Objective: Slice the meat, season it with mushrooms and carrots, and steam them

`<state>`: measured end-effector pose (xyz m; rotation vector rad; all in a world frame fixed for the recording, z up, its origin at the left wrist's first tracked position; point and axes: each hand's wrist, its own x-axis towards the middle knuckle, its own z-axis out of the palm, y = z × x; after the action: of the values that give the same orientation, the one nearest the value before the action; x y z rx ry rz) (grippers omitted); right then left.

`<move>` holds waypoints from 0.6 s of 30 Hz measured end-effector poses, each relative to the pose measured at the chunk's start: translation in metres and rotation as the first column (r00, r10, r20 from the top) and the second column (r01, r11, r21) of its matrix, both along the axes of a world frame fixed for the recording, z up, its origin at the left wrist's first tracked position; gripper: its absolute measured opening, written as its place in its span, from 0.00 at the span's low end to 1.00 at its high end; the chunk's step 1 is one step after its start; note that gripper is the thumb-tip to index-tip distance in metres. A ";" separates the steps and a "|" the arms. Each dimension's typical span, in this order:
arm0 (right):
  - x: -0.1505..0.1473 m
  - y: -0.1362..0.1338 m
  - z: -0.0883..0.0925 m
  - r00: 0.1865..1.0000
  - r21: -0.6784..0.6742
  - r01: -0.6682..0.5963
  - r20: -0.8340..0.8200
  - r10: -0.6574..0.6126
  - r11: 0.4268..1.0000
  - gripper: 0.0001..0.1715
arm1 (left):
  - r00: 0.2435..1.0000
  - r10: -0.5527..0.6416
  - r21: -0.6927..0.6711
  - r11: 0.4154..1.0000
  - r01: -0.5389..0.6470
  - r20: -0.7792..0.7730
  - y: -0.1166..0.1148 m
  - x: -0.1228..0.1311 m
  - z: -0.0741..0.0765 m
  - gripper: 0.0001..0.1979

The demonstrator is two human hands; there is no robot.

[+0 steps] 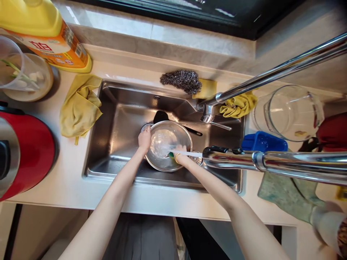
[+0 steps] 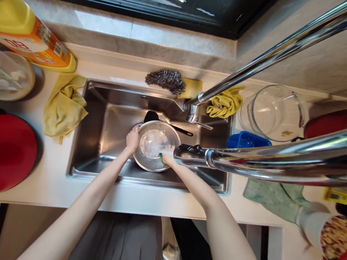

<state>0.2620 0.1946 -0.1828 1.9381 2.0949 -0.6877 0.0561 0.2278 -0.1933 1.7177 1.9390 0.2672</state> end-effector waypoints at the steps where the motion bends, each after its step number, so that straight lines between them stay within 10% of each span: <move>1: 0.007 0.011 0.001 1.000 0.016 -0.016 0.026 0.015 1.000 0.15 | 0.999 -0.038 0.048 0.998 0.040 -0.037 0.000 0.001 0.001 0.27; 6: -0.001 0.029 -0.005 0.978 0.059 -0.100 0.189 0.088 0.993 0.25 | 0.943 -0.309 0.063 0.951 0.303 0.124 -0.009 0.013 -0.005 0.30; 11: -0.033 0.003 -0.029 0.964 -0.049 0.170 0.217 -0.156 0.984 0.35 | 0.928 -0.135 -0.142 0.970 0.195 0.348 -0.024 0.028 -0.035 0.29; 18: -0.027 0.006 -0.026 0.985 -0.064 0.161 -0.045 -0.164 0.985 0.38 | 0.891 -0.188 -0.317 0.887 0.335 0.414 -0.065 0.039 -0.045 0.23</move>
<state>0.2346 0.2002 -0.2087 2.0964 1.9350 -0.8292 0.0947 0.1631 -0.2383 1.5174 1.3528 0.0936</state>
